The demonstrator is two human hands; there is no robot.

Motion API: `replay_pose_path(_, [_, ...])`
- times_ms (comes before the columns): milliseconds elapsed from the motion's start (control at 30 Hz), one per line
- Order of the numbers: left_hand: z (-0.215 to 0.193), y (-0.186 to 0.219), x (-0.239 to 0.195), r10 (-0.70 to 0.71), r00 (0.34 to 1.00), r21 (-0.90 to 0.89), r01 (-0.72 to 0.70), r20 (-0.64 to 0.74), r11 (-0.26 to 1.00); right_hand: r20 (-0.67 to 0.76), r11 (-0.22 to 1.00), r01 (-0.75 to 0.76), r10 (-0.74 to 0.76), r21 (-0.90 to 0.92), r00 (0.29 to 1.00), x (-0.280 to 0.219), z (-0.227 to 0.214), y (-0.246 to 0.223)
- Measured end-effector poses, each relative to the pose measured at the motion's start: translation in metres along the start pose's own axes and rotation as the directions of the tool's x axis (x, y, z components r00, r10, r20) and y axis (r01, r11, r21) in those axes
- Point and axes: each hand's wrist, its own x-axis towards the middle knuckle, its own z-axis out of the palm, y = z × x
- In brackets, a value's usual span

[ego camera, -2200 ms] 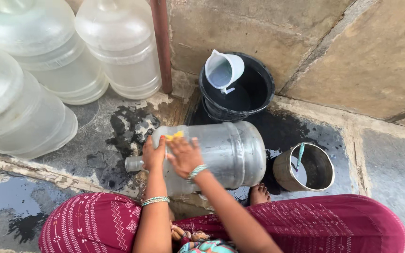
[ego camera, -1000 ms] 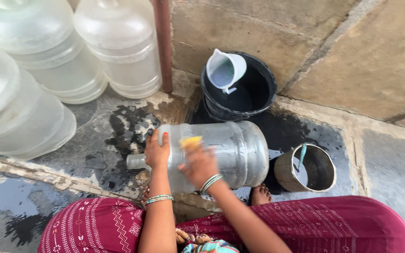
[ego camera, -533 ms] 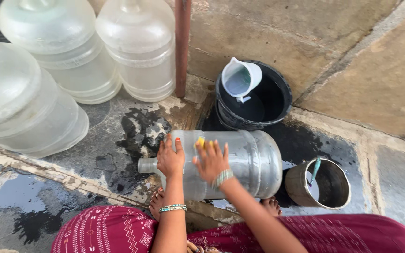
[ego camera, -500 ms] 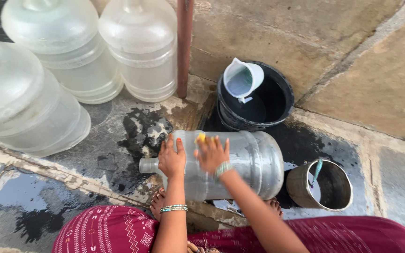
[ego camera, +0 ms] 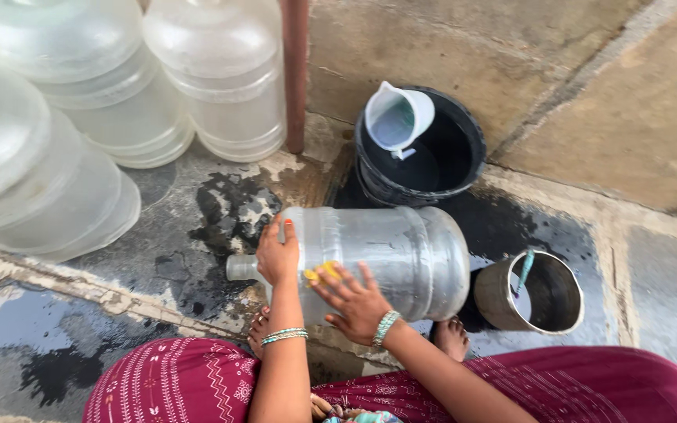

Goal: The person scrubs the exterior of a large plastic water dispenser bottle with a yellow sponge, then rinses it by shaking water inside. The person handles the bottle and sponge directly.

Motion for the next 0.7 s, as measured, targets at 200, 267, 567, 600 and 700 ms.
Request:
replay_pose_path(200, [-0.006,0.004,-0.003,0.008,1.0,0.031,-0.007,-0.01,1.0,-0.043,0.732,-0.681,0.682,0.03,0.73,-0.063,0.032,0.126])
replay_pose_path(267, [-0.003,-0.001,-0.001,-0.028,1.0,-0.037,0.028,-0.002,0.999,-0.051,0.585,-0.781,0.806,0.216,0.59,-0.088,0.058,0.179])
replay_pose_path(567, [-0.008,-0.058,0.032,-0.373,0.928,-0.46,0.339,0.018,0.821,0.435,-0.216,-0.55,0.847,0.807,0.306,-0.099,0.088,0.248])
replay_pose_path(600, [-0.012,-0.068,0.033,-0.453,0.868,-0.311,0.381,-0.204,0.871,0.41,-0.207,-0.513,0.854,0.833,0.322,-0.095,0.079,0.249])
replay_pose_path(700, [-0.024,-0.1,0.026,-0.618,0.692,-0.207,0.588,-0.372,0.782,0.385,-0.159,-0.517,0.847,0.841,0.366,-0.076,0.06,0.246])
